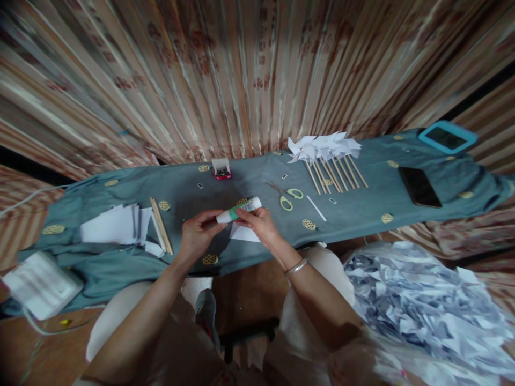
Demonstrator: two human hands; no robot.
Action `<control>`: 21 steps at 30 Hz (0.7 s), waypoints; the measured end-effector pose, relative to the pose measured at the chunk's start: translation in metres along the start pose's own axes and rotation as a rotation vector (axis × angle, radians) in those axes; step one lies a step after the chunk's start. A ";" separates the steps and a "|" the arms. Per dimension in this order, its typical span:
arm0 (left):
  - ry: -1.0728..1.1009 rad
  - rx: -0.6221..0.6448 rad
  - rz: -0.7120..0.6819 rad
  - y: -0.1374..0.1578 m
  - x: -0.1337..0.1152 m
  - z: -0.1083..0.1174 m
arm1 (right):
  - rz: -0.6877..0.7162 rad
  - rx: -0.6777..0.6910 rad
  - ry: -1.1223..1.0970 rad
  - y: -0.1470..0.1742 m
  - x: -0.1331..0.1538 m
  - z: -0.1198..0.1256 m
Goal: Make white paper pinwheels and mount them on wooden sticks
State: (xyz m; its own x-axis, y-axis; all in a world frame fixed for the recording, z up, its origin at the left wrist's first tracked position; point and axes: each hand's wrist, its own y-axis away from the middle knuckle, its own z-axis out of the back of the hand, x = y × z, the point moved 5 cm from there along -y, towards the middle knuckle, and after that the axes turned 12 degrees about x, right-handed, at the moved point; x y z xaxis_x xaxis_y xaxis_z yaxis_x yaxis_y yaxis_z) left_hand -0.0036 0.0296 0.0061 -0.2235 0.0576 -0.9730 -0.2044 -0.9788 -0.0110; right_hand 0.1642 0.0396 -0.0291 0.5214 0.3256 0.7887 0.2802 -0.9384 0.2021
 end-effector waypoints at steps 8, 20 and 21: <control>0.006 0.012 0.014 -0.005 0.011 0.002 | 0.003 0.047 0.160 -0.004 0.001 -0.012; -0.578 -0.152 -0.010 -0.008 0.044 0.065 | 0.340 0.056 1.255 0.051 0.038 0.045; -0.632 -0.145 -0.040 -0.008 0.044 0.065 | 0.370 0.104 1.320 0.057 0.037 0.041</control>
State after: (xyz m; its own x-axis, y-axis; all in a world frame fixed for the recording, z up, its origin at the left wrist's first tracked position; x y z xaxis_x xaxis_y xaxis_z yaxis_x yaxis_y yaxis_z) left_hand -0.0741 0.0526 -0.0219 -0.7449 0.1557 -0.6487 -0.1035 -0.9876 -0.1181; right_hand 0.2327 0.0029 -0.0127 -0.5518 -0.3443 0.7596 0.3827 -0.9138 -0.1362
